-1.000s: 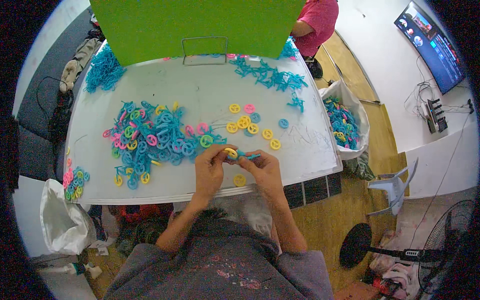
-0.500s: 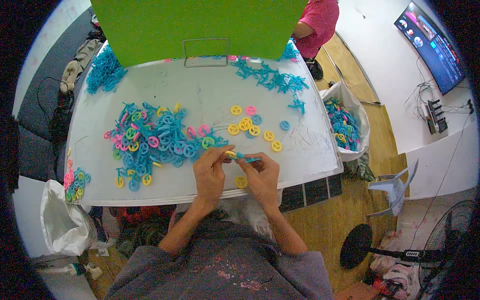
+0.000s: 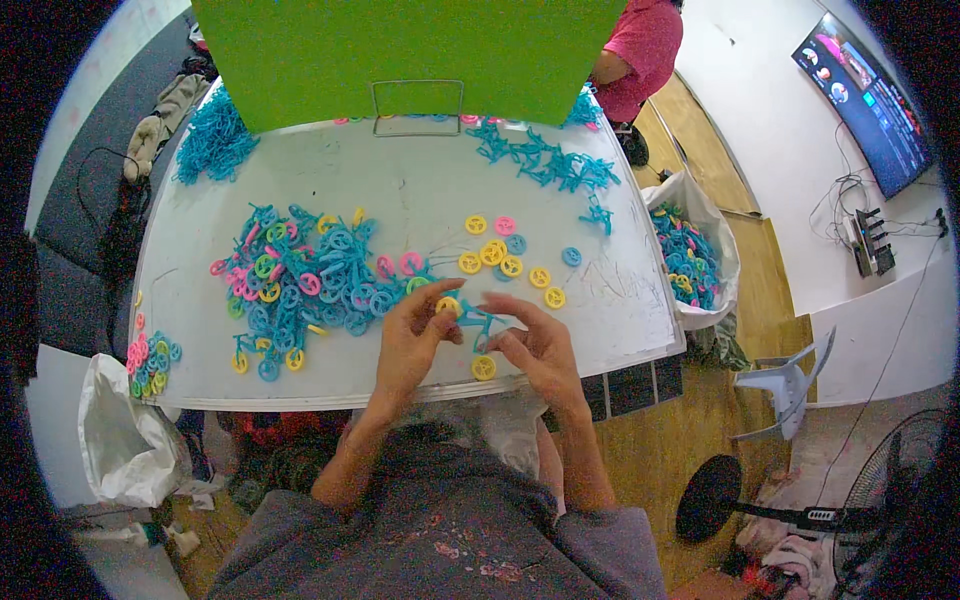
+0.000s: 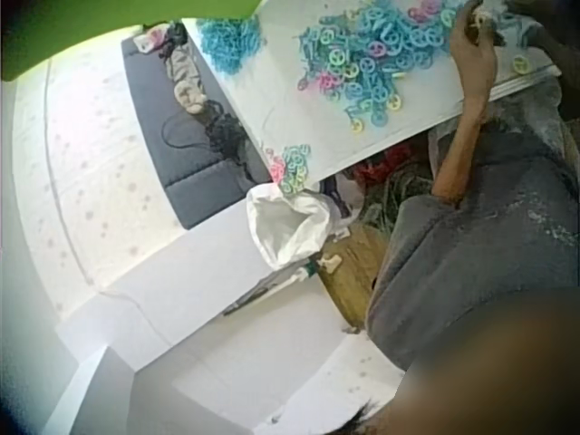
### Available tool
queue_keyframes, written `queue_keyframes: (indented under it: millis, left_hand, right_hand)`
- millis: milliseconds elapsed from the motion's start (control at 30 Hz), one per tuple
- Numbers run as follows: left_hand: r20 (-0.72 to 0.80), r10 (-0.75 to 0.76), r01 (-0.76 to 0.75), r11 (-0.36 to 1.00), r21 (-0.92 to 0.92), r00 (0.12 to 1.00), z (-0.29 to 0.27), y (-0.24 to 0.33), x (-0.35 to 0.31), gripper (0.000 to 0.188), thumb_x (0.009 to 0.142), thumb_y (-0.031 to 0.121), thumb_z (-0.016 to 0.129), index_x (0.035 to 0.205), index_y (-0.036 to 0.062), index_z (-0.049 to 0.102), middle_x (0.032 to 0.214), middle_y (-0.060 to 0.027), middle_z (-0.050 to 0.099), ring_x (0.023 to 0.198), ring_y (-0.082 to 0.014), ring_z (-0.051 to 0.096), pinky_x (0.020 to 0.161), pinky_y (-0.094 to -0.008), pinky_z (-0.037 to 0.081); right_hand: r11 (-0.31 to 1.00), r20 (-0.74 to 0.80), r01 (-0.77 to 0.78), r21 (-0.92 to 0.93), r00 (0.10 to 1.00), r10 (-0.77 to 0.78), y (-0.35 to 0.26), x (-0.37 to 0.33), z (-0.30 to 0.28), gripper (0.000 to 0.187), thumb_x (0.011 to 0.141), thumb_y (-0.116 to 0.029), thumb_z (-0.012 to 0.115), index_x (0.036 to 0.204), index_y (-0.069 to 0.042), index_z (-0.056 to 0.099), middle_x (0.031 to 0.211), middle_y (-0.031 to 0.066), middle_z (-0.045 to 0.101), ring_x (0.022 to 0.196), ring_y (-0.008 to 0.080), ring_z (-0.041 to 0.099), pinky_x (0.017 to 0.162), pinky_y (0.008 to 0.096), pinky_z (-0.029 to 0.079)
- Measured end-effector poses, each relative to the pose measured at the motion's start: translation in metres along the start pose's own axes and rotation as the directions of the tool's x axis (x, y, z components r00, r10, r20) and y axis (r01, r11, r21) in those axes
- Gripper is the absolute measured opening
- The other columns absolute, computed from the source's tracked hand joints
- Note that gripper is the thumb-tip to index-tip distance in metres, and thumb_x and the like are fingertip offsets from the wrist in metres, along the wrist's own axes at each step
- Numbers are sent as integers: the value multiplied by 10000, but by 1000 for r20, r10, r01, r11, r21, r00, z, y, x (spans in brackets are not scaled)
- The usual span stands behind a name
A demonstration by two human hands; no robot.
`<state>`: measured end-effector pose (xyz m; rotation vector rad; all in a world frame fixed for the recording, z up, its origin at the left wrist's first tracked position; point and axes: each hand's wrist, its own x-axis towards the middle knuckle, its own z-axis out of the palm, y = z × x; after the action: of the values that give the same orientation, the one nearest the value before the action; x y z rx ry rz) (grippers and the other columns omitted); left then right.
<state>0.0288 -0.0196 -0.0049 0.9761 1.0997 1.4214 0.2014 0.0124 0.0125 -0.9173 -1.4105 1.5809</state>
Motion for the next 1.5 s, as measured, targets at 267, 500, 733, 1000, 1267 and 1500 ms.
queue_keyframes:
  millis: [267,500,733,1000,1267,1500]
  left_hand:
    - [88,6,-23,980,197,996,15,-21,-4,300,867,66,586,1167,55,587,896,-87,606,756,-174,601,664,-282,488]
    - [183,264,-308,591,745,947,17,-45,-22,201,736,97,676,906,51,580,860,-122,524,857,-327,519,759,-418,442]
    - [105,186,-208,710,673,977,14,-22,-17,149,772,58,666,876,25,564,850,-103,575,829,-257,578,677,-369,477]
    - [25,-76,79,991,-108,997,13,-8,-14,128,916,100,576,989,-2,602,939,-59,636,842,-117,607,701,-271,515]
    - [-163,377,-313,894,322,912,18,-19,-20,123,809,-57,591,912,0,627,908,-81,654,839,-207,633,725,-314,523]
    - [18,715,-594,566,572,699,16,-24,-21,179,780,-91,585,921,11,627,920,-106,649,844,-250,636,741,-335,526]
  right_hand:
    - [888,144,356,-290,934,-327,9,6,-22,293,743,94,618,1018,1,577,1171,125,576,1170,217,482,940,335,407]
    - [983,-242,124,-134,958,-154,11,-8,-34,134,867,-11,589,1000,-16,577,957,77,641,948,155,599,765,258,465]
    - [987,-264,55,-153,960,-94,20,-10,-28,175,893,-26,582,1061,20,560,883,59,621,780,119,617,722,259,505]
    - [986,-248,67,-155,963,-105,20,-14,2,213,836,5,648,1045,27,614,894,63,645,811,136,629,696,246,509]
    - [993,-303,-41,-107,953,7,9,-7,24,266,856,-2,635,1117,45,604,890,64,652,785,115,634,695,218,497]
    - [992,-296,-40,-121,955,3,14,-6,22,220,852,-52,666,1052,37,641,910,99,675,798,117,623,700,237,506]
